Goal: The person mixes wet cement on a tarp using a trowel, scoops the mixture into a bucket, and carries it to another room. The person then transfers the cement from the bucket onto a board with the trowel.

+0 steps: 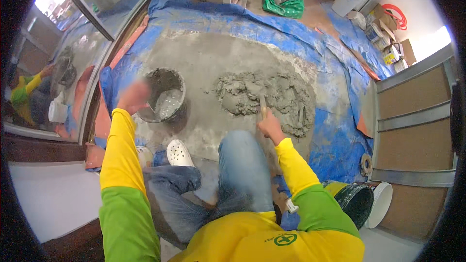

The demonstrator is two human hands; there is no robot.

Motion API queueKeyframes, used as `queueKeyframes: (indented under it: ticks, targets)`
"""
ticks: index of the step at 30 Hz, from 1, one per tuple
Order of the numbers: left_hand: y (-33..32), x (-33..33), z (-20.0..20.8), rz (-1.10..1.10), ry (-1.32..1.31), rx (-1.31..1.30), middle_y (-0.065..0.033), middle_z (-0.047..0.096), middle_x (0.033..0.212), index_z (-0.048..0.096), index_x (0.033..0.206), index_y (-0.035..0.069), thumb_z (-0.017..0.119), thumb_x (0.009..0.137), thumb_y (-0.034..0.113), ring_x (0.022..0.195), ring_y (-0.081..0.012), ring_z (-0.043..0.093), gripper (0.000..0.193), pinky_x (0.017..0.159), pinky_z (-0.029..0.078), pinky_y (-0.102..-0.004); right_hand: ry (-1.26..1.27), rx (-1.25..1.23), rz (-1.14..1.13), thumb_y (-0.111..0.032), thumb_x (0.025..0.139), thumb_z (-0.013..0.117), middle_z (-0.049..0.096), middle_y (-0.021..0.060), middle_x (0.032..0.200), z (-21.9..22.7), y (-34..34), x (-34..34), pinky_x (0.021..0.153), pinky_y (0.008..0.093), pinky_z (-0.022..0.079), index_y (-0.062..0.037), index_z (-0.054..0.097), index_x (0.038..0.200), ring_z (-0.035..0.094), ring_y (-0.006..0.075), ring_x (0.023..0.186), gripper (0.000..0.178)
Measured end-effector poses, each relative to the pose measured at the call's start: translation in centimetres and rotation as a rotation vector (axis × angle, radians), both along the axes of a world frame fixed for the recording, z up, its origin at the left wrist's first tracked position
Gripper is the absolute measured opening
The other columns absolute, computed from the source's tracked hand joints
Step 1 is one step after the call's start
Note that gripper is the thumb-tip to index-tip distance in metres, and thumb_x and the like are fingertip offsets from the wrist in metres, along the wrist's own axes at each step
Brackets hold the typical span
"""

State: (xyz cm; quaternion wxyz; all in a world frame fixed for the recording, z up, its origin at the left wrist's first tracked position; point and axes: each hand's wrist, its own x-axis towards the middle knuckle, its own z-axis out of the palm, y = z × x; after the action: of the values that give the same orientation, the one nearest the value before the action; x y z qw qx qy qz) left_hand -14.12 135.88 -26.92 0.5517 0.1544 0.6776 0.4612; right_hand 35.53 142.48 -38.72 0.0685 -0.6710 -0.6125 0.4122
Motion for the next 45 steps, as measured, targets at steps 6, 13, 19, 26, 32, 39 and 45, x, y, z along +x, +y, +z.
queueKeyframes:
  ticks: [6, 13, 19, 26, 32, 39, 45]
  targets:
    - [1.9, 4.9, 0.1, -0.139, 0.177, -0.028, -0.0079, 0.057, 0.109, 0.040, 0.128, 0.011, 0.063, 0.086, 0.030, 0.100, -0.0239, 0.054, 0.052, 0.094, 0.038, -0.0576, -0.337, 0.259, 0.355, -0.015, 0.077, 0.057, 0.064, 0.0276, 0.088, -4.8, 1.1, 3.9, 0.073, 0.0495, 0.051, 0.0001, 0.041, 0.129, 0.064, 0.0415, 0.086, 0.056]
    - [-0.3, 7.5, 6.1, -0.282, 0.862, 0.210, -0.0204, 0.052, 0.130, 0.039, 0.139, -0.002, 0.065, 0.085, 0.029, 0.120, -0.0272, 0.051, 0.067, 0.101, 0.040, -0.0334, -0.187, 0.296, 0.447, -0.020, 0.076, 0.057, 0.065, 0.0230, 0.099, 1.7, 4.6, 4.9, 0.077, 0.0488, 0.050, -0.0080, 0.051, 0.128, 0.063, 0.0405, 0.090, 0.053]
    - [-7.1, 22.3, 16.2, -0.550, 0.652, 0.420, -0.0162, 0.055, 0.130, 0.045, 0.134, 0.000, 0.062, 0.089, 0.022, 0.117, -0.0249, 0.054, 0.053, 0.098, 0.042, -0.0345, -0.007, 0.078, -0.017, -0.018, 0.074, 0.058, 0.067, 0.0209, 0.090, 4.7, 7.6, 8.6, 0.072, 0.0433, 0.052, -0.0118, 0.052, 0.127, 0.066, 0.0353, 0.080, 0.054]
    - [-8.6, 27.5, 11.7, -1.332, 0.900, 0.387, -0.0186, 0.061, 0.107, 0.052, 0.122, 0.004, 0.063, 0.083, 0.033, 0.100, -0.0358, 0.059, 0.050, 0.084, 0.046, -0.0457, 0.111, -0.059, 0.150, -0.005, 0.081, 0.054, 0.058, 0.0088, 0.066, -9.5, 17.2, 13.0, 0.044, 0.0331, 0.044, -0.0082, 0.056, 0.115, 0.053, 0.0181, 0.049, 0.034]
    - [-9.1, 27.9, 11.4, -1.297, 0.924, 0.473, -0.0159, 0.061, 0.104, 0.049, 0.125, 0.004, 0.062, 0.083, 0.032, 0.098, -0.0344, 0.059, 0.052, 0.082, 0.046, -0.0459, 0.505, -0.393, -0.114, -0.005, 0.077, 0.057, 0.056, 0.0057, 0.070, -3.8, 10.7, -0.7, 0.048, 0.0307, 0.045, -0.0099, 0.053, 0.125, 0.054, 0.0150, 0.055, 0.049]
    - [-9.6, 26.2, 12.9, -1.271, 0.922, 0.427, -0.0159, 0.060, 0.105, 0.049, 0.126, 0.005, 0.062, 0.083, 0.030, 0.100, -0.0339, 0.058, 0.051, 0.085, 0.045, -0.0453, -0.263, 0.287, 0.583, -0.012, 0.072, 0.061, 0.065, 0.0251, 0.090, 1.9, 2.9, -0.7, 0.067, 0.0465, 0.051, -0.0056, 0.032, 0.142, 0.065, 0.0373, 0.077, 0.076]
    - [-8.1, 28.9, 12.6, -1.330, 0.931, 0.439, -0.0173, 0.060, 0.106, 0.050, 0.125, 0.005, 0.062, 0.083, 0.031, 0.098, -0.0357, 0.058, 0.051, 0.085, 0.046, -0.0456, -0.420, 0.310, 0.642, -0.014, 0.072, 0.061, 0.063, 0.0295, 0.093, -2.8, 5.1, -3.6, 0.076, 0.0464, 0.051, -0.0063, 0.034, 0.140, 0.063, 0.0406, 0.091, 0.074]
